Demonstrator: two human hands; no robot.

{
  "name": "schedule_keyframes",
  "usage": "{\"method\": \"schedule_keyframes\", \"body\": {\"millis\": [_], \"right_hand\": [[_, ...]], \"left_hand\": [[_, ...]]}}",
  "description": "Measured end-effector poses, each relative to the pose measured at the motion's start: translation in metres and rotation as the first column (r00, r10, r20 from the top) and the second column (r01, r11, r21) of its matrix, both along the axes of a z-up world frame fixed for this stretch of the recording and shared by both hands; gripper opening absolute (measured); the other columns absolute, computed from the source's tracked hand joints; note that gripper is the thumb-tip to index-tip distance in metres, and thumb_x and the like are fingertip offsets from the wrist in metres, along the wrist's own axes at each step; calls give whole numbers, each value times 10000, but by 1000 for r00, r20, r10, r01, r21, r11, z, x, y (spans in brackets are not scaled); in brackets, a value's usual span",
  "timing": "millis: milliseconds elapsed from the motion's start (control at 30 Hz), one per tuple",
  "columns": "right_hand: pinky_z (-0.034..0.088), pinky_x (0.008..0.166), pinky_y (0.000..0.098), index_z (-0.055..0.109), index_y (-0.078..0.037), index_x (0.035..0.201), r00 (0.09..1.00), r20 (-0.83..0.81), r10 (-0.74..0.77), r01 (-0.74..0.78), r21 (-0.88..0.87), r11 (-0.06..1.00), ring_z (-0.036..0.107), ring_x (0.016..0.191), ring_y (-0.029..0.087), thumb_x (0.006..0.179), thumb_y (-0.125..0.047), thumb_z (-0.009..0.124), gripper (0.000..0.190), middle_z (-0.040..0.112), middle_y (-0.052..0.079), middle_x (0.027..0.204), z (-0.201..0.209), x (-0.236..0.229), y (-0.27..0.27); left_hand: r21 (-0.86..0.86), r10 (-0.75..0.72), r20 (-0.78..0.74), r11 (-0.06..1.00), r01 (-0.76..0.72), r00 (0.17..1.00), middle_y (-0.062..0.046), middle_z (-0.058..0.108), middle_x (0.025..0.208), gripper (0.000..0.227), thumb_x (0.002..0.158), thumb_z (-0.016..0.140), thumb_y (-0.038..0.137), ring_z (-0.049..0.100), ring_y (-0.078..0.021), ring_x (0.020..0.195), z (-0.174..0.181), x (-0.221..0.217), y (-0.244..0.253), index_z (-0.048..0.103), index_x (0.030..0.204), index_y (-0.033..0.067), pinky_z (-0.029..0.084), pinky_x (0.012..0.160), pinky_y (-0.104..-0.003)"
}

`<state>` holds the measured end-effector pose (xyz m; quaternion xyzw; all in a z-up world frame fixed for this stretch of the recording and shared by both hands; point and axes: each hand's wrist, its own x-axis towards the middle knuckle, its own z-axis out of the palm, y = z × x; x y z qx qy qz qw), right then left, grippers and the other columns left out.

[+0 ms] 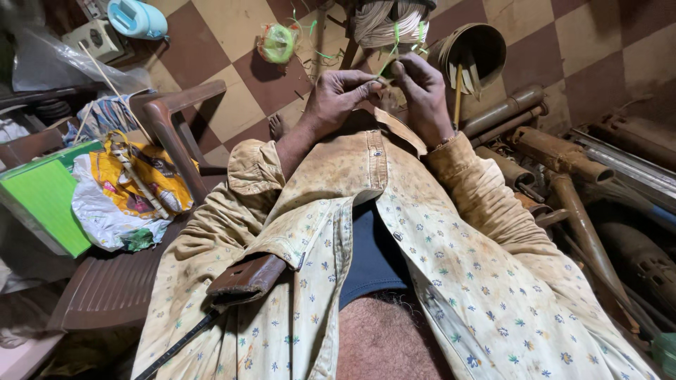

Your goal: The person repeatedly ties green plastic cords around a bundle of white cords attached to a metal cylinder. They use scissors to cut the cords after tying them. The person works continuously on the same bundle throughout the clip.

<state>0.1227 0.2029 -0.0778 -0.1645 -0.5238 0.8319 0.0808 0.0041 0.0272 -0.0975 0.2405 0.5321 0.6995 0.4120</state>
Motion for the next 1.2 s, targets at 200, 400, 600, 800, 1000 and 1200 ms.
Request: {"method": "schedule_keyframes", "body": {"millis": [200, 400, 600, 800, 1000, 1200], "right_hand": [[532, 706, 304, 686, -30, 1193, 998, 57, -25, -26, 753, 657, 648, 794, 195, 1047, 28, 650, 161, 698, 107, 984, -6, 17, 3], [563, 673, 384, 686, -36, 1136, 966, 209, 153, -221, 973, 61, 686, 758, 262, 982, -33, 696, 155, 693, 143, 881, 15, 3, 12], [564, 669, 385, 695, -18, 1192, 944, 185, 273, -136, 973, -187, 684, 822, 270, 976, -112, 721, 236, 676, 114, 937, 69, 24, 4], [599, 818, 370, 706, -55, 1124, 961, -95, 259, 105, 994, -25, 699, 1033, 276, 1044, -121, 704, 104, 684, 131, 1129, 107, -12, 8], [581, 780, 344, 706, 1, 1167, 986, -114, 124, 76, 958, 278, 724, 902, 245, 1096, -35, 728, 82, 719, 139, 1040, 96, -38, 5], [552, 750, 249, 713, 12, 1138, 998, -51, 43, 17, 817, 577, 672, 842, 100, 1038, 46, 711, 105, 714, 73, 948, 85, -43, 6]], "left_hand": [[-200, -114, -770, 977, -68, 627, -135, 762, 915, 208, 896, 723, 34, 732, -226, 792, -13, -4, 0, 768, 1099, 19, 615, 695, -349], [-109, -96, -901, 994, -6, 423, -143, 755, 948, 238, 918, 718, 14, 747, -260, 790, 2, -23, -6, 725, 1154, 47, 610, 725, -378], [-12, -73, -676, 996, 88, 733, -125, 730, 905, 490, 908, 600, -135, 749, -203, 782, 24, -12, -1, 642, 1373, 12, 623, 749, -329], [5, -78, -676, 994, 111, 733, -124, 763, 1003, 314, 926, 705, -60, 765, -167, 860, 32, -30, 15, 686, 1222, 42, 642, 742, -290], [55, 151, -903, 969, -241, 401, -121, 724, 952, 178, 949, 781, 88, 731, -281, 837, 45, -27, 12, 697, 1103, 54, 590, 725, -379], [73, 199, -911, 940, -333, 360, -126, 692, 955, 211, 990, 765, 123, 696, -307, 865, 59, -25, 14, 664, 1154, 35, 580, 728, -413]]}}
